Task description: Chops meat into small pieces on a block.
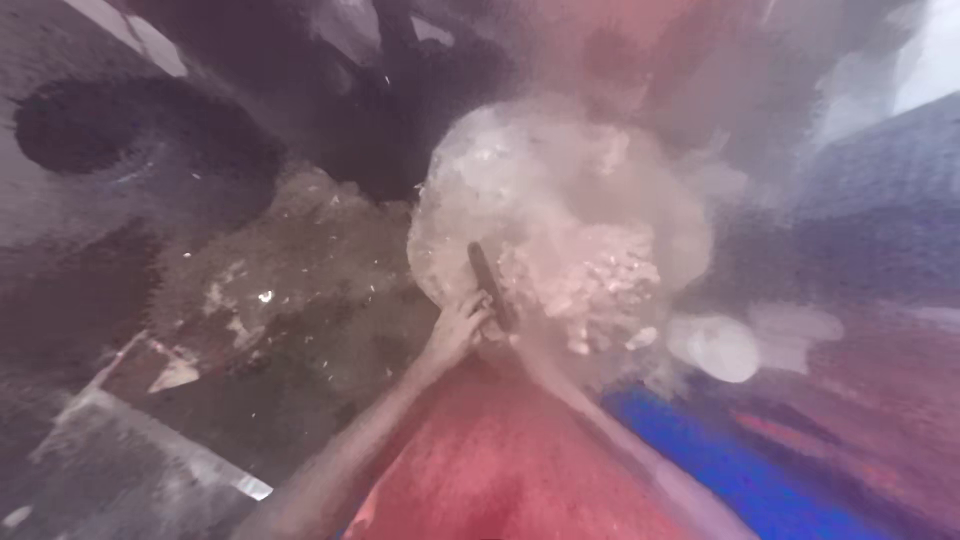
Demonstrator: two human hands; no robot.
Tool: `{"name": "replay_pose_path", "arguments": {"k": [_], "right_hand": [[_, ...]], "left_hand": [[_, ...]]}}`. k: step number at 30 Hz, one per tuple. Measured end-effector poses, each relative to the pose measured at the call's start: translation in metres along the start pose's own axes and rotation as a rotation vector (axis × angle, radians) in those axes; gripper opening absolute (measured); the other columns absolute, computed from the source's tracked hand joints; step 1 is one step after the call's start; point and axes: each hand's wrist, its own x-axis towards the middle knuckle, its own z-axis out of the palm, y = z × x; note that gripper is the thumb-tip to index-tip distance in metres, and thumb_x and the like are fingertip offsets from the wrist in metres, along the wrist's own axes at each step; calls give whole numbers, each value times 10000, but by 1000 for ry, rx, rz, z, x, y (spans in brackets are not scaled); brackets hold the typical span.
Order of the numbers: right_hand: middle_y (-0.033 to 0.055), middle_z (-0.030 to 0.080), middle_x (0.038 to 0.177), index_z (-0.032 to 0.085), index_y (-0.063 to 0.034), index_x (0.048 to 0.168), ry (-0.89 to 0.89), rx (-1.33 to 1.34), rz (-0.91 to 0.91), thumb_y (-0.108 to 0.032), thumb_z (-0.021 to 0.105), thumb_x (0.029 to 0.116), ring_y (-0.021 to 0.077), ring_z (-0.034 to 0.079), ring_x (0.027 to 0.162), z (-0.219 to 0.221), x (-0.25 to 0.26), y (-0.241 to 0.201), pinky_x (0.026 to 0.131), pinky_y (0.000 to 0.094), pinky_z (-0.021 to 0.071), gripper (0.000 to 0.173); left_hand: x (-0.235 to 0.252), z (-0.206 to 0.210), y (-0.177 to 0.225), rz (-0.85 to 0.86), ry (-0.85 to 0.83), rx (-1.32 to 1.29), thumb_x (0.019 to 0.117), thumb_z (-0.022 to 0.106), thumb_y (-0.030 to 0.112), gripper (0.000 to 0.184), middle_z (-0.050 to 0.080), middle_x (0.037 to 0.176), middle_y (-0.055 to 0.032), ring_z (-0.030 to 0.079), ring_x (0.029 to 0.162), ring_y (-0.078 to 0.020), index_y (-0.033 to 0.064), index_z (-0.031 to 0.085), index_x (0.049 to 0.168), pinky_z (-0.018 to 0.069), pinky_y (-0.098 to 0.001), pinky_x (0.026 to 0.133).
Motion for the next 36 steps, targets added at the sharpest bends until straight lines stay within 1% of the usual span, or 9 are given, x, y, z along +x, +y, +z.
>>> {"name": "replay_pose_path", "arguments": {"k": [4,6,12,15,18,23,27,31,36], "right_hand": [[37,590,763,604,-20,1116,-53,380,111,-403,253,1130,120,572,602,-13,39,-8,584,306,536,519],[30,532,667,581,-25,1046,-25,466,128,-448,190,1125,139,518,501,-17,45,-41,498,313,506,582],[71,666,919,589,64,1252,307,103,-413,-384,414,1062,90,636,797,-25,-12,-94,770,299,576,517],[152,713,1083,583,-39,1372,185,-196,-128,-467,458,1051,261,704,965,-18,-3,-62,892,491,572,549],[166,685,1234,578,-79,1393,203,-428,34,-547,401,1062,311,674,1135,2,13,-36,1005,551,522,601],[176,689,1187,623,-18,1315,290,-244,-80,-386,503,1057,267,671,1099,27,-10,-71,999,452,530,465],[141,623,1367,609,-61,1379,178,-233,51,-513,418,1070,239,588,1277,38,13,-41,1124,451,444,580],[174,691,1092,614,-16,1283,194,-149,-23,-458,474,1069,272,683,996,50,-10,-66,917,471,552,510],[192,689,1182,625,-42,1316,47,-279,65,-551,411,1064,311,673,1109,38,8,-54,999,531,513,607]], "left_hand": [[15,-9,-9,27,-75,83,970,613,289,258,670,1268,-81,600,1210,-339,198,696,1196,470,-558,1019],[15,-26,-7,-53,-201,44,988,597,347,315,675,1256,-111,616,1210,-327,141,687,1210,459,-557,1044],[-25,-70,-43,-601,-184,-248,970,670,315,385,671,1213,-154,670,1086,-308,101,616,1285,532,-548,951],[-32,-70,-65,-596,-156,-336,953,679,255,370,671,1137,-155,670,1006,-281,86,605,1274,551,-501,910],[-31,-66,-74,-538,-160,-398,939,690,255,367,674,1086,-134,671,957,-253,104,604,1262,564,-469,869],[-27,-69,-87,-504,-231,-433,956,664,265,377,677,1103,-143,676,968,-267,93,598,1285,564,-489,873],[-26,-65,-97,-425,-238,-425,940,681,251,375,682,1073,-135,681,924,-246,82,597,1264,577,-458,838],[-27,-68,-99,-454,-267,-469,954,688,217,416,674,1151,-156,676,1004,-250,65,574,1324,563,-449,901],[-27,-62,-99,-491,-224,-482,942,687,244,432,670,1152,-134,672,1001,-225,68,576,1321,567,-436,893]]}}
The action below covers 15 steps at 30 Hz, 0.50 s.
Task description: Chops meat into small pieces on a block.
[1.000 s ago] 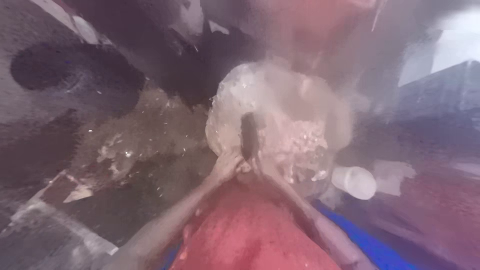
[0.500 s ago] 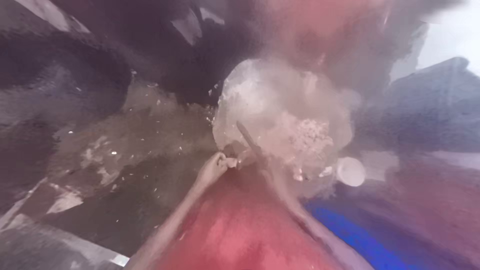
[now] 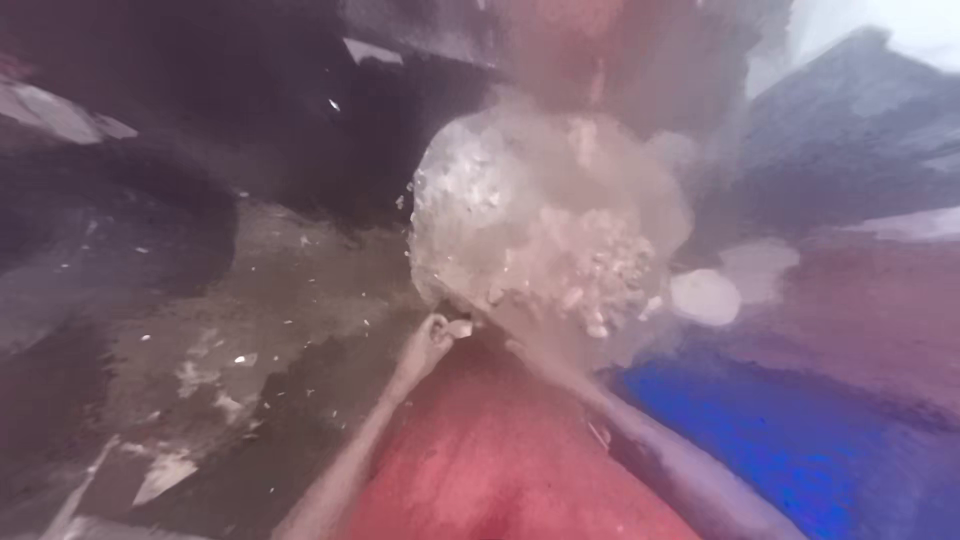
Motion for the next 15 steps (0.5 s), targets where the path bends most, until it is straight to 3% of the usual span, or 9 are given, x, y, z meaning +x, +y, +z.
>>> {"name": "replay_pose_path", "arguments": {"k": [2,3,5,8,10,12,13,15], "right_hand": [[158,693,1193,658,-73,1281,76,-100,-47,-566,421,1048,287,664,1130,-9,3,8,1018,514,515,594],[150,699,1144,643,-71,1275,85,-90,-81,-553,429,1051,280,683,1074,-11,-3,6,968,508,542,573],[164,695,1157,601,-60,1338,17,21,-109,-510,431,1068,280,686,1069,-19,-19,-5,969,503,538,551],[195,673,1136,600,-8,1308,-132,266,-145,-433,423,1092,275,663,1038,-11,-16,6,967,472,523,508],[202,669,1113,619,-3,1262,-137,291,-134,-466,393,1093,289,660,1021,-6,-1,30,948,500,522,542],[206,659,1207,582,-37,1361,-54,225,-124,-491,393,1085,307,654,1105,-17,-7,37,998,517,512,563],[210,639,1290,533,-66,1445,-14,173,-115,-503,403,1078,323,633,1186,-25,-17,33,1053,532,487,585],[187,664,1254,471,-113,1509,25,122,-143,-478,413,1081,309,661,1139,-46,-32,20,1025,519,508,566]], "left_hand": [[-1,3,6,-26,22,-53,954,679,236,376,661,1091,-131,664,927,-212,69,583,1276,572,-414,830],[-7,5,9,-58,30,-81,966,675,233,369,663,1101,-139,665,943,-216,60,585,1279,572,-417,847],[-14,10,15,-98,22,-124,982,634,206,363,657,1137,-146,653,985,-214,43,578,1302,555,-413,881],[-20,22,17,-107,2,-194,995,605,187,370,656,1132,-141,646,979,-193,18,564,1323,548,-385,888],[-21,25,26,-69,7,-292,1004,590,169,324,668,995,-101,649,845,-151,3,562,1280,564,-339,793],[-24,31,41,-22,9,-432,1017,576,164,272,670,902,-52,628,730,-110,27,563,1252,547,-283,676],[-28,36,48,-34,23,-441,1021,605,193,288,684,926,-55,639,744,-117,46,582,1266,554,-286,679],[-22,46,59,-69,95,-280,997,668,264,388,706,1088,-68,689,921,-134,80,595,1330,587,-328,839]]}}
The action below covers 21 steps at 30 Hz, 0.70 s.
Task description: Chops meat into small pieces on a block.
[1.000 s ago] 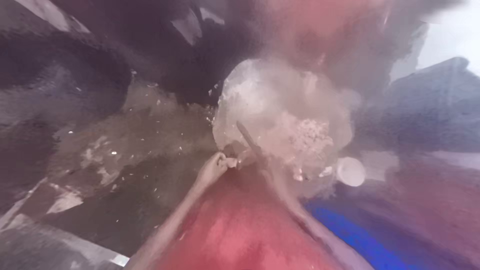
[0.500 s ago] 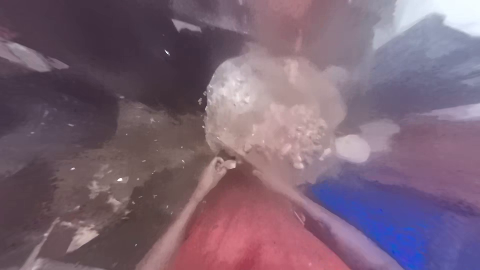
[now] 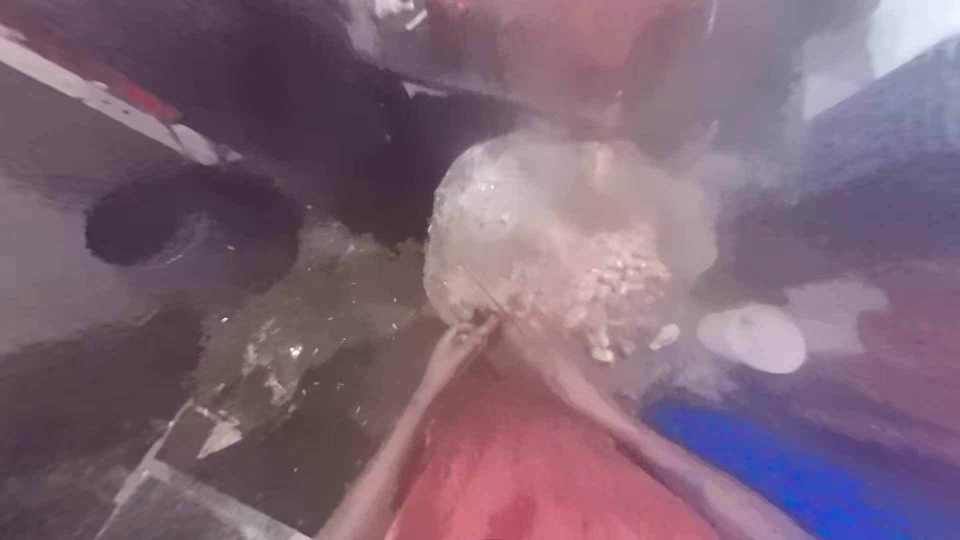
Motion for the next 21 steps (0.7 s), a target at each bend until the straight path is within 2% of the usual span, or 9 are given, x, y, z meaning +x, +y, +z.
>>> {"name": "replay_pose_path", "arguments": {"k": [2,4,6,8,10,12,16,18,21], "right_hand": [[182,678,1195,489,-94,1476,-41,17,-16,-448,428,1083,294,681,1065,-9,-6,-11,971,506,537,533],[181,659,1271,535,-74,1434,-78,-66,-31,-496,416,1076,295,655,1157,0,5,3,1030,511,508,566],[212,567,1423,552,-64,1435,-97,-230,-65,-538,373,1071,351,550,1319,7,18,25,1118,575,415,624],[209,585,1393,592,-81,1387,-99,-299,-51,-577,366,1054,375,562,1297,2,18,22,1085,611,435,639],[182,671,1212,575,-70,1373,-138,-182,-49,-568,386,1062,329,663,1117,4,1,13,986,558,518,617],[172,678,1155,550,-67,1382,-184,-99,-74,-552,388,1067,308,678,1051,5,-4,6,948,530,536,600],[215,654,1272,545,-34,1419,-243,-124,-60,-527,398,1074,341,640,1189,19,18,36,1050,548,482,619],[225,658,1247,587,-19,1366,-254,-77,-41,-490,401,1085,345,643,1172,10,17,43,1052,542,481,579],[209,671,1205,589,-24,1349,-133,-105,33,-493,424,1078,335,663,1119,-2,-3,43,1011,532,509,566]], "left_hand": [[7,15,-6,-20,108,185,971,696,288,472,696,1203,-93,691,1055,-174,91,575,1383,571,-391,953],[6,25,-8,-30,174,232,962,702,231,527,678,1259,-140,680,1118,-219,53,533,1428,550,-420,1002],[-4,33,-10,-1,231,188,972,704,271,450,692,1176,-118,700,1010,-177,52,575,1343,588,-373,917],[-9,34,-13,0,274,134,978,697,286,395,702,1097,-95,703,876,-146,60,595,1285,609,-344,807],[-23,34,-18,-68,271,88,977,689,169,450,697,1166,-140,705,981,-181,19,547,1378,587,-370,898],[-27,37,-24,-46,306,33,958,704,134,370,706,1149,-98,691,1026,-136,25,608,1297,576,-322,935],[-19,42,-29,-58,306,160,959,724,219,364,725,1101,-96,711,970,-151,36,637,1261,586,-342,900],[-14,44,-25,-54,272,302,966,709,319,352,742,1024,-26,718,889,-120,118,659,1252,600,-346,843],[-10,47,-11,21,177,301,985,675,325,364,741,1101,-29,720,954,-121,125,655,1289,595,-359,890]]}}
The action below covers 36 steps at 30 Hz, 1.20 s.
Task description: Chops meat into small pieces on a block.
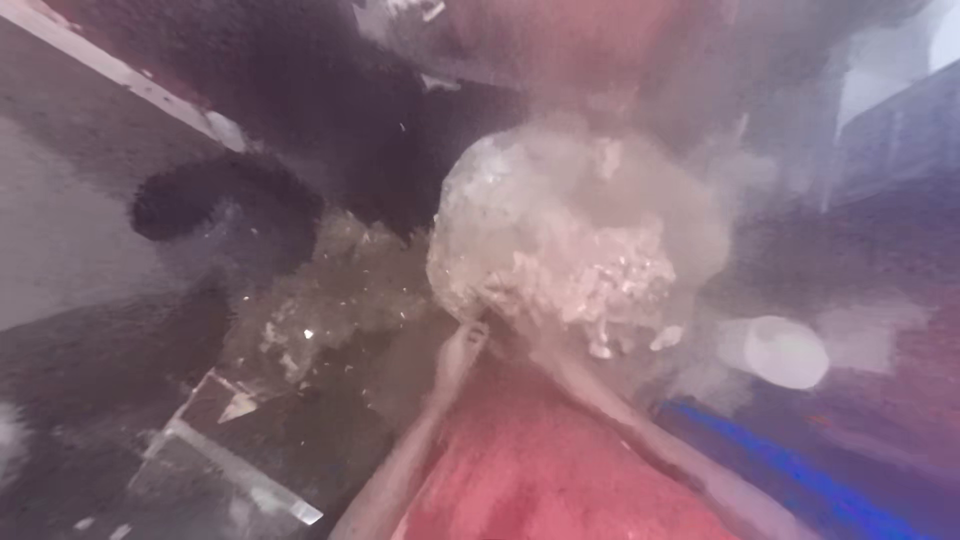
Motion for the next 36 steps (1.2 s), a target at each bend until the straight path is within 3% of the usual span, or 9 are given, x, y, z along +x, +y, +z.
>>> {"name": "replay_pose_path", "arguments": {"k": [6,9,14,20,24,29,31,33,36], "right_hand": [[177,666,1269,556,-46,1415,44,98,-124,-493,444,1069,289,654,1171,0,-10,-3,1045,503,502,576],[184,647,1280,540,-26,1416,-153,440,-70,-422,464,1078,238,636,1157,22,19,-5,1041,447,491,526],[57,609,847,590,-11,1211,-72,750,111,-366,418,1106,111,589,702,54,36,7,678,302,535,408],[216,635,1316,510,33,1432,249,596,73,-312,446,1098,245,626,1219,20,-9,63,1081,424,486,484],[165,678,1174,583,22,1339,259,545,53,-323,451,1096,182,655,1076,-24,-31,107,993,382,522,442],[-3,595,722,631,-82,1107,225,883,106,-406,383,1093,102,563,555,-32,-48,146,516,280,522,408],[11,559,687,594,-71,1115,209,1072,125,-429,362,1099,125,535,513,-24,-47,160,474,296,505,428],[9,540,667,559,-66,1123,208,1150,128,-430,325,1101,129,522,491,-25,-50,160,454,298,498,433],[-11,537,653,566,-58,1094,390,1106,100,-372,344,1093,101,512,486,-48,-65,147,454,272,487,384]], "left_hand": [[-11,-13,39,266,95,-542,966,641,41,302,692,1195,-119,686,1059,-153,-40,611,1255,584,-313,934],[-22,-5,22,321,93,-405,980,656,161,500,527,1471,-194,591,1277,-212,-60,517,1406,523,-338,1058],[-14,26,14,312,-204,-50,948,676,503,825,172,1707,-130,262,1551,-235,122,350,1604,328,-420,1233],[20,63,74,490,-480,36,967,660,489,848,81,1727,-105,225,1565,-218,206,239,1647,311,-424,1241],[38,82,109,602,-565,24,999,624,454,727,110,1722,-109,274,1546,-209,209,332,1618,320,-400,1230],[95,47,132,579,-173,-176,1049,574,230,362,645,1368,-88,613,1258,-149,71,629,1369,490,-354,1102],[139,38,130,469,-8,-89,1051,566,303,455,601,1423,-101,587,1294,-170,100,543,1458,482,-377,1109],[183,43,129,499,41,4,1042,559,329,610,365,1625,-169,370,1498,-262,68,391,1568,316,-433,1233],[226,58,156,585,36,181,1025,543,395,636,333,1643,-167,309,1522,-332,95,404,1569,244,-519,1249]]}}
